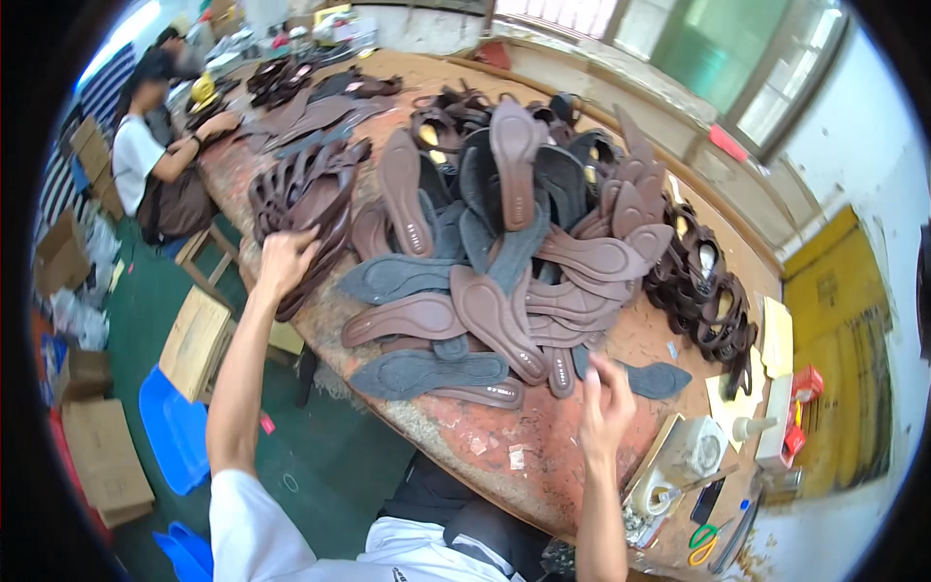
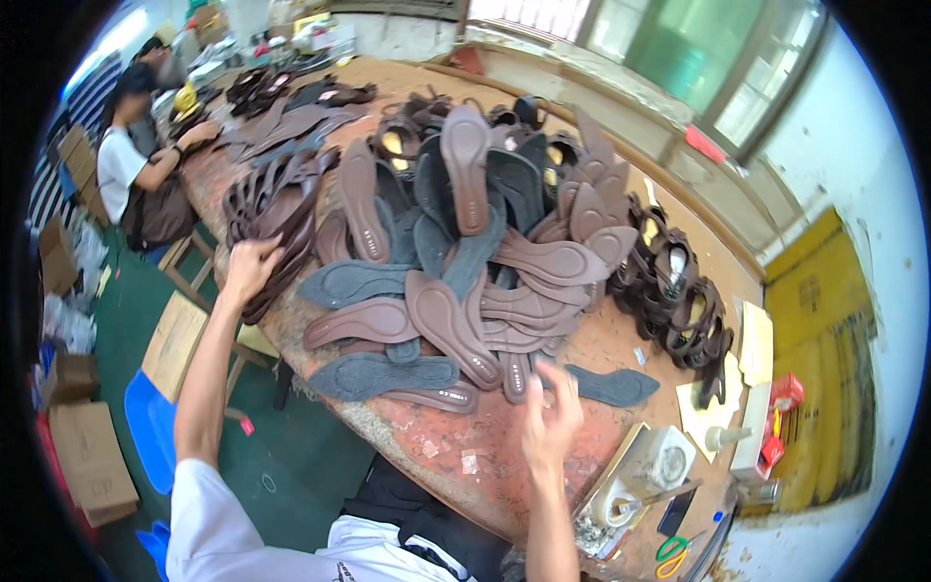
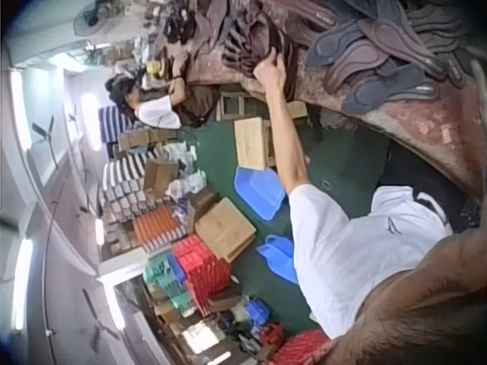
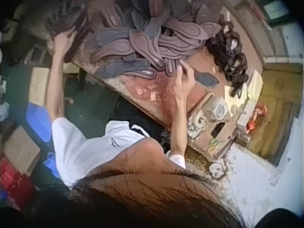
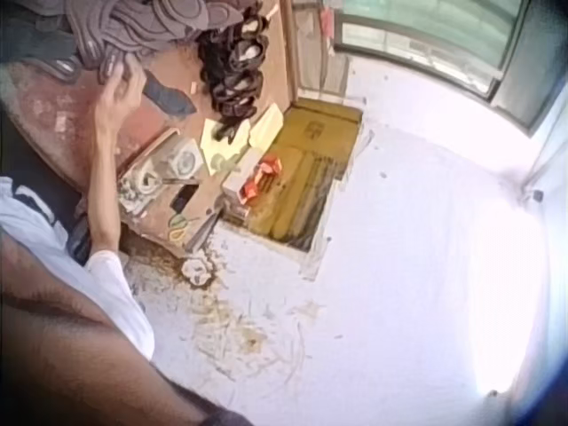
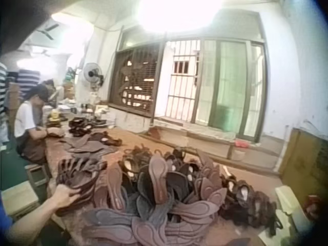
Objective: The person assembles slippers by hand at a workbench. They repeatedly pick up a sole and a strap, press the strap into the sole, and place the finished slipper aside. Another person works in the background.
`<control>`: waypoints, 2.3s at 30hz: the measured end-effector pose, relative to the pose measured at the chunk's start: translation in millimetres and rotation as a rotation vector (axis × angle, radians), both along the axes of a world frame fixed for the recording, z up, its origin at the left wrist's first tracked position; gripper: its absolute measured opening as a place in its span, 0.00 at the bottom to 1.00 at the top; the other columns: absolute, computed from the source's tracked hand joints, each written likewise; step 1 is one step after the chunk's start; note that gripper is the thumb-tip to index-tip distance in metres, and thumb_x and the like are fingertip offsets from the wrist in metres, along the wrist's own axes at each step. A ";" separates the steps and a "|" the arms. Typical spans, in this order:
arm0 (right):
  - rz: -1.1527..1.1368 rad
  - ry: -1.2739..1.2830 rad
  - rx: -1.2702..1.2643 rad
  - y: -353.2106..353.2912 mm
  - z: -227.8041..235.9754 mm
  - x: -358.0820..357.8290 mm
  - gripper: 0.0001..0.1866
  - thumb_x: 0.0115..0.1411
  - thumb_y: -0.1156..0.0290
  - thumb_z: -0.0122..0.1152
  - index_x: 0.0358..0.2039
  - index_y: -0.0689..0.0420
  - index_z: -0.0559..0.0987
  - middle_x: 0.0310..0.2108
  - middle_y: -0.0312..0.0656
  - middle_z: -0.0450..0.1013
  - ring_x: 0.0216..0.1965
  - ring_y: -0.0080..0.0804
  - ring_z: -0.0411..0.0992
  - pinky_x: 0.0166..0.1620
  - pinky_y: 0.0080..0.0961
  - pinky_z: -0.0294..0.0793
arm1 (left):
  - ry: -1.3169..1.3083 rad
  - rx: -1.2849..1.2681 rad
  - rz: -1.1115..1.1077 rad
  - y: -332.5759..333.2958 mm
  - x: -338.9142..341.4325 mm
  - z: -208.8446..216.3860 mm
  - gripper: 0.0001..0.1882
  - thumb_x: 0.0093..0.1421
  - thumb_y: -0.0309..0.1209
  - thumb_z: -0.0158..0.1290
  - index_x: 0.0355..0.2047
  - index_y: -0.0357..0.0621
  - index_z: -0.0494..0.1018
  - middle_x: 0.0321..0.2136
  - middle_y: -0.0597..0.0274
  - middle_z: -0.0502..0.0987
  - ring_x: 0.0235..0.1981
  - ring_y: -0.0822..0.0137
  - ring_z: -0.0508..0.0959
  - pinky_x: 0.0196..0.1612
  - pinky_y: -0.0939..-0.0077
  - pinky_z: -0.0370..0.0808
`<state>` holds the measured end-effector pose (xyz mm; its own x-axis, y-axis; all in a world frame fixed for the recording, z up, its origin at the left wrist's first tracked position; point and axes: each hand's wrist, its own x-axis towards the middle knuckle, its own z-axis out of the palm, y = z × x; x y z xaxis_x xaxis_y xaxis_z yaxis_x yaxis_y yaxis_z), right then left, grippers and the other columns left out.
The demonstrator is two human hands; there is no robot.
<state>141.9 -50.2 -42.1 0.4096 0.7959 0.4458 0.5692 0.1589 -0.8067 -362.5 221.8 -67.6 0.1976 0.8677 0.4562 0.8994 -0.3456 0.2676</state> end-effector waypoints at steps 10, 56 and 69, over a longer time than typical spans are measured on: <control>-0.147 -1.024 -0.447 191.2 9.0 98.1 0.41 0.54 0.61 0.80 0.66 0.59 0.75 0.66 0.50 0.71 0.72 0.53 0.64 0.77 0.55 0.56 | 0.038 0.038 0.288 -92.8 45.1 14.9 0.17 0.66 0.28 0.59 0.52 0.34 0.83 0.63 0.45 0.79 0.71 0.34 0.68 0.73 0.46 0.65; 0.290 0.153 -0.316 -198.9 49.7 -15.7 0.24 0.47 0.67 0.86 0.39 0.56 0.78 0.46 0.46 0.76 0.42 0.45 0.79 0.46 0.36 0.81 | 0.086 -0.018 -1.263 -198.0 419.6 84.1 0.19 0.54 0.27 0.64 0.44 0.35 0.71 0.46 0.46 0.72 0.44 0.48 0.76 0.44 0.56 0.78; 0.226 -0.474 -0.449 -144.0 16.2 49.2 0.16 0.47 0.70 0.83 0.37 0.56 0.89 0.48 0.39 0.83 0.49 0.42 0.78 0.55 0.42 0.72 | 0.117 -0.082 -1.100 -251.2 236.1 -14.7 0.23 0.60 0.33 0.63 0.57 0.51 0.78 0.68 0.59 0.72 0.55 0.58 0.77 0.49 0.61 0.78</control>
